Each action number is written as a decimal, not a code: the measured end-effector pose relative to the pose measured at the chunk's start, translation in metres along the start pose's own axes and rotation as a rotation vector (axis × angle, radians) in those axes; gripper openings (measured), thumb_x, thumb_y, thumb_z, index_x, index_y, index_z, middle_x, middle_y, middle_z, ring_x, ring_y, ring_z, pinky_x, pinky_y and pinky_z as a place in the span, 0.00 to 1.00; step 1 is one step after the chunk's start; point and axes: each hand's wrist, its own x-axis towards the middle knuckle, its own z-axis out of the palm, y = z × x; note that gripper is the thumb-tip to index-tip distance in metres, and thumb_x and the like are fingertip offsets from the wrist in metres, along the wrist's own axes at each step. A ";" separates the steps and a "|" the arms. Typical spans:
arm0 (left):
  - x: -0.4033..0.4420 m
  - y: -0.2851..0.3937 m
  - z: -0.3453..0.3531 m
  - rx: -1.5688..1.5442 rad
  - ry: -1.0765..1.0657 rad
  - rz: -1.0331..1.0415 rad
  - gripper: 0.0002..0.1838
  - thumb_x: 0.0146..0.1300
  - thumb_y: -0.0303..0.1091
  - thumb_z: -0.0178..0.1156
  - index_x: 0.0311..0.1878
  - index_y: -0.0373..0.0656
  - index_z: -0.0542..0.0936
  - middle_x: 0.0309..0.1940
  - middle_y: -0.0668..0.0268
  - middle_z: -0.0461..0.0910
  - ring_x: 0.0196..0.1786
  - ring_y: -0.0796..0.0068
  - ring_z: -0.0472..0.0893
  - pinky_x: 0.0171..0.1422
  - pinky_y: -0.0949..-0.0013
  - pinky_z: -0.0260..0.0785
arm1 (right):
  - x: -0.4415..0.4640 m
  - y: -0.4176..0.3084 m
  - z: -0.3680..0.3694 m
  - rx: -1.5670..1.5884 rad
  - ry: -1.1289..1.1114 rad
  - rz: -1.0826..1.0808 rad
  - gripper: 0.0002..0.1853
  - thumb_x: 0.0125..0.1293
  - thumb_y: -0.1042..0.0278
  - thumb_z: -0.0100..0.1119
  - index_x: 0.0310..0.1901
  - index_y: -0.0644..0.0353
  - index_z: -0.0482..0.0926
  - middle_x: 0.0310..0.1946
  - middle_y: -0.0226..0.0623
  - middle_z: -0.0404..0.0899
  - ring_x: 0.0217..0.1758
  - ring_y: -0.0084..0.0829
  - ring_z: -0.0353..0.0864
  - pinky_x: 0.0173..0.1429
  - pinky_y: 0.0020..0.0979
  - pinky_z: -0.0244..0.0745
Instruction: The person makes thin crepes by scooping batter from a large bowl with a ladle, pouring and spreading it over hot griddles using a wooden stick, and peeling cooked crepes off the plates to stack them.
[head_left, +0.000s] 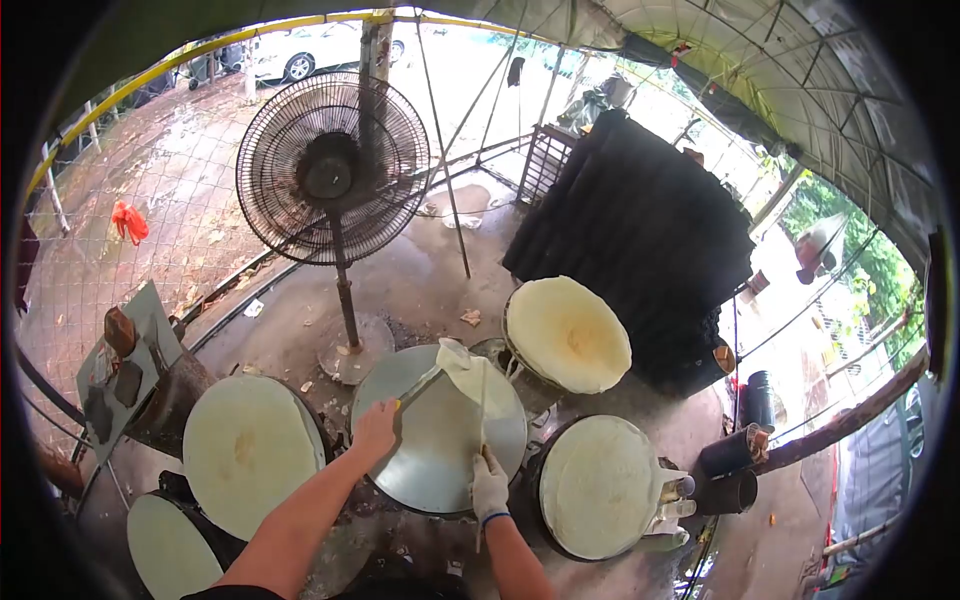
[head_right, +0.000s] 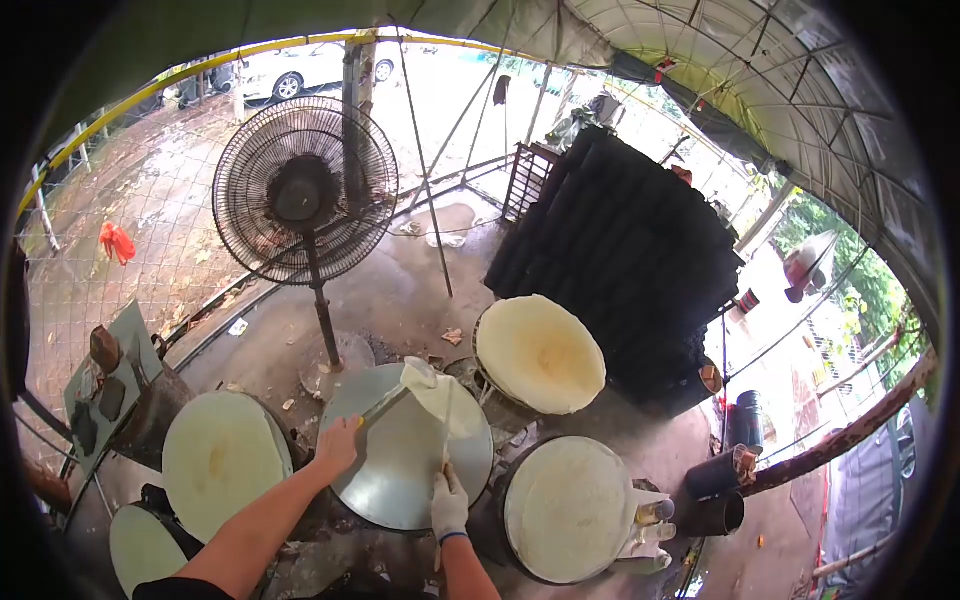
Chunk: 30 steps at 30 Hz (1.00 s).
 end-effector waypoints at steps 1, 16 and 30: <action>0.000 -0.003 -0.002 -0.002 -0.011 -0.009 0.26 0.55 0.22 0.54 0.60 0.43 0.69 0.43 0.51 0.73 0.44 0.49 0.78 0.46 0.54 0.73 | 0.009 0.019 -0.001 0.082 0.009 -0.033 0.21 0.71 0.64 0.49 0.65 0.55 0.71 0.49 0.39 0.81 0.50 0.30 0.80 0.52 0.28 0.75; -0.023 -0.046 -0.015 0.006 0.155 -0.038 0.27 0.54 0.23 0.57 0.60 0.45 0.73 0.40 0.54 0.71 0.44 0.53 0.75 0.44 0.55 0.70 | -0.012 -0.013 0.014 -0.272 0.014 -0.127 0.24 0.69 0.62 0.50 0.64 0.63 0.70 0.59 0.48 0.75 0.64 0.37 0.73 0.68 0.29 0.62; -0.088 -0.072 -0.056 0.007 0.235 -0.144 0.25 0.52 0.23 0.59 0.57 0.47 0.77 0.37 0.59 0.72 0.38 0.56 0.77 0.38 0.55 0.70 | 0.020 -0.045 0.004 -0.010 -0.392 0.019 0.21 0.66 0.65 0.58 0.60 0.58 0.76 0.25 0.25 0.76 0.17 0.14 0.64 0.20 0.19 0.58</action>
